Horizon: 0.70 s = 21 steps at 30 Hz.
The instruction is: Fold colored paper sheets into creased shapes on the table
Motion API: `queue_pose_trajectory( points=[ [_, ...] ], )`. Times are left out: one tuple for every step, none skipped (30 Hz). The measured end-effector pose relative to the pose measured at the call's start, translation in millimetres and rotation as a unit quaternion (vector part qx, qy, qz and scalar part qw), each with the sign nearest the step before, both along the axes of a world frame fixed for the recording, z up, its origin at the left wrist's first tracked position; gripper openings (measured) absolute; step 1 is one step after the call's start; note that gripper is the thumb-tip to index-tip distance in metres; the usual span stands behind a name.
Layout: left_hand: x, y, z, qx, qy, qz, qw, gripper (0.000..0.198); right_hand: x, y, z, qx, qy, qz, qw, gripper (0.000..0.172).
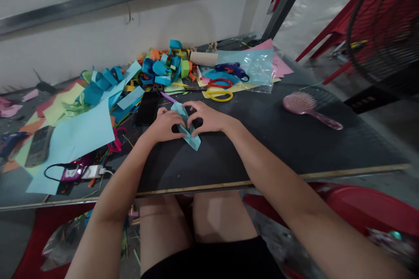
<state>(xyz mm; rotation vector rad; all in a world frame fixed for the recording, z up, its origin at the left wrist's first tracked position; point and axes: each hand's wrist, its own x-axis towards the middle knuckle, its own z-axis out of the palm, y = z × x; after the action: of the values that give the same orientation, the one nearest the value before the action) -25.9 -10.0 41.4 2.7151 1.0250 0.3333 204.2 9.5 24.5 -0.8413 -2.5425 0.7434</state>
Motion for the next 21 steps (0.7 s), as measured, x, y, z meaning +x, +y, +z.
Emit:
queue_pose_trajectory(
  points=[
    [1.8, -3.1, 1.7, 0.007, 0.002, -0.011, 1.000, 0.018, -0.3, -0.7, 0.1, 0.010, 0.001, 0.001, 1.000, 0.016],
    [3.5, -5.8, 3.1, 0.012, 0.004, -0.022, 1.000, 0.015, -0.5, -1.3, 0.2, 0.022, 0.002, 0.002, 1.000, 0.014],
    [4.9, -7.9, 3.9, 0.015, 0.006, -0.031, 0.999, 0.014, -0.5, -2.0, 0.2, 0.034, 0.003, 0.002, 0.999, 0.012],
    [6.0, -9.0, 4.0, 0.017, 0.008, -0.039, 0.999, 0.014, -0.5, -2.5, 0.1, 0.046, 0.005, 0.002, 0.999, 0.010],
    [6.6, -9.3, 3.6, 0.017, 0.009, -0.045, 0.999, 0.015, -0.4, -3.0, -0.2, 0.057, 0.006, 0.003, 0.998, 0.008],
    [6.9, -8.8, 2.6, 0.017, 0.010, -0.049, 0.999, 0.016, -0.5, -3.5, -0.7, 0.068, 0.007, 0.003, 0.998, 0.006],
    [6.6, -7.7, 1.1, 0.018, 0.012, -0.051, 0.998, 0.018, -0.9, -4.0, -1.4, 0.081, 0.009, 0.002, 0.997, 0.006],
    [5.9, -6.0, -0.7, 0.024, 0.015, -0.051, 0.998, 0.018, -1.7, -4.4, -2.4, 0.096, 0.011, -0.001, 0.995, 0.006],
    [4.8, -4.1, -2.7, 0.036, 0.019, -0.047, 0.998, 0.019, -3.1, -4.7, -3.6, 0.113, 0.015, -0.008, 0.993, 0.005],
    [3.3, -1.9, -4.8, 0.053, 0.023, -0.038, 0.998, 0.019, -4.9, -5.0, -4.9, 0.134, 0.020, -0.019, 0.991, 0.004],
    [1.4, 0.3, -6.9, 0.074, 0.029, -0.027, 0.996, 0.019, -7.0, -5.2, -6.3, 0.158, 0.026, -0.032, 0.987, 0.004],
    [-0.7, 2.5, -9.1, 0.096, 0.035, -0.016, 0.995, 0.020, -9.3, -5.2, -7.7, 0.184, 0.031, -0.044, 0.981, 0.008],
    [-3.0, 4.8, -11.2, 0.119, 0.041, -0.004, 0.992, 0.022, -11.5, -5.0, -9.1, 0.210, 0.034, -0.054, 0.976, 0.012],
    [-5.3, 7.1, -13.2, 0.140, 0.046, 0.008, 0.989, 0.024, -13.2, -4.8, -10.4, 0.234, 0.034, -0.061, 0.970, 0.016],
    [-7.5, 9.4, -15.0, 0.157, 0.047, 0.018, 0.986, 0.025, -14.1, -4.3, -11.6, 0.255, 0.029, -0.064, 0.964, 0.018],
    [-9.5, 11.6, -16.5, 0.170, 0.045, 0.026, 0.984, 0.026, -14.1, -3.8, -12.8, 0.272, 0.021, -0.064, 0.960, 0.020],
    [-11.2, 13.6, -17.8, 0.177, 0.040, 0.031, 0.983, 0.026, -13.2, -3.1, -14.0, 0.284, 0.013, -0.063, 0.957, 0.020],
    [-12.4, 15.4, -18.7, 0.178, 0.033, 0.031, 0.983, 0.026, -11.6, -2.3, -15.2, 0.292, 0.007, -0.062, 0.955, 0.020],
    [-13.2, 16.9, -19.3, 0.173, 0.028, 0.027, 0.984, 0.025, -9.5, -1.3, -16.2, 0.297, 0.005, -0.062, 0.953, 0.019],
    [-13.5, 17.9, -19.6, 0.165, 0.023, 0.020, 0.986, 0.023, -7.3, -0.3, -17.2, 0.300, 0.009, -0.065, 0.952, 0.018],
    [-13.4, 18.6, -19.7, 0.158, 0.020, 0.012, 0.987, 0.022, -5.5, 0.9, -17.9, 0.302, 0.017, -0.071, 0.951, 0.017]
  ],
)
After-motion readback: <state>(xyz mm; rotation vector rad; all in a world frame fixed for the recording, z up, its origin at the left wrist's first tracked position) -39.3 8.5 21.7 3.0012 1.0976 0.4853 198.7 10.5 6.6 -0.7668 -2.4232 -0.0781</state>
